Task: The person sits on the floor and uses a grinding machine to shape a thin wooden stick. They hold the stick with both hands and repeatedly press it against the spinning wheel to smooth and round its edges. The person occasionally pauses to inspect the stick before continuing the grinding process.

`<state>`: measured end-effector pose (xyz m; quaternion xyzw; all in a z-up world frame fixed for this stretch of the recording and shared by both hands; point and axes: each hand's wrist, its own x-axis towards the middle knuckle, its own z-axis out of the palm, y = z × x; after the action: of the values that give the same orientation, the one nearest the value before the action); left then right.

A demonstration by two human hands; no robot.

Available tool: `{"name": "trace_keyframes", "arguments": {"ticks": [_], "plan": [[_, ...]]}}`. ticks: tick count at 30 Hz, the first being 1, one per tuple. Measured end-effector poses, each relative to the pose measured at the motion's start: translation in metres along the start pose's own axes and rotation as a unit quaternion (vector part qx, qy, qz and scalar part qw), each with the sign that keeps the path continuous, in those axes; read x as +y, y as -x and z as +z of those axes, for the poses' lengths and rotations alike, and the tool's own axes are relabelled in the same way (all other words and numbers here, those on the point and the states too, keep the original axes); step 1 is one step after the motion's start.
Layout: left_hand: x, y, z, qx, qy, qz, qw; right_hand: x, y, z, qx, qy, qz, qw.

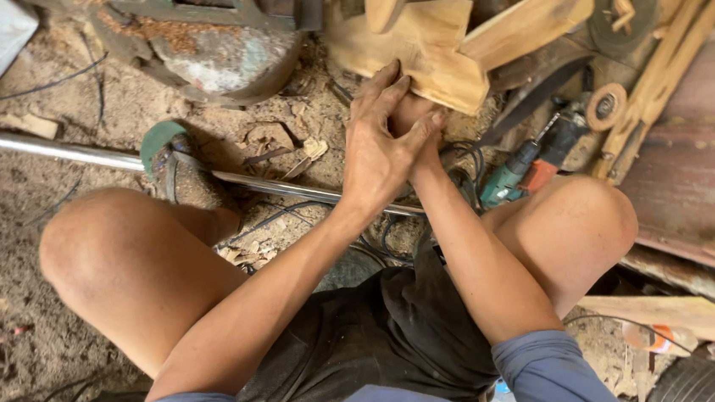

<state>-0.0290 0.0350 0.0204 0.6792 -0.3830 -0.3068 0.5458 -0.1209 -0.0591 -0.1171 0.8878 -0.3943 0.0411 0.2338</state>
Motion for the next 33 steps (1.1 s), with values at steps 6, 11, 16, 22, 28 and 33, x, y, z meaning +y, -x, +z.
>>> {"name": "trace_keyframes", "arguments": {"ticks": [6, 11, 16, 22, 28, 33], "plan": [[0.011, 0.023, -0.004, -0.069, 0.006, -0.034, 0.997, 0.059, -0.002, -0.084, -0.096, -0.756, 0.332, 0.556], [0.008, 0.030, -0.017, -0.017, -0.162, 0.121, 0.979, 0.088, 0.007, -0.105, -0.096, -0.795, 0.233, 0.551], [0.002, 0.033, -0.026, -0.192, 0.020, -0.133, 0.972, 0.108, 0.025, -0.101, -0.113, -0.853, 0.238, 0.451], [-0.014, 0.039, -0.012, -0.214, 0.169, -0.124, 0.954, 0.114, 0.031, -0.104, -0.125, -0.866, 0.223, 0.430], [-0.024, 0.035, 0.003, -0.126, 0.185, -0.259, 0.940, 0.120, 0.031, -0.092, -0.120, -0.810, 0.256, 0.513], [-0.061, -0.007, 0.022, 0.002, 0.191, -0.225, 0.955, 0.123, 0.021, -0.043, -0.244, -0.691, 0.454, 0.506]]}}
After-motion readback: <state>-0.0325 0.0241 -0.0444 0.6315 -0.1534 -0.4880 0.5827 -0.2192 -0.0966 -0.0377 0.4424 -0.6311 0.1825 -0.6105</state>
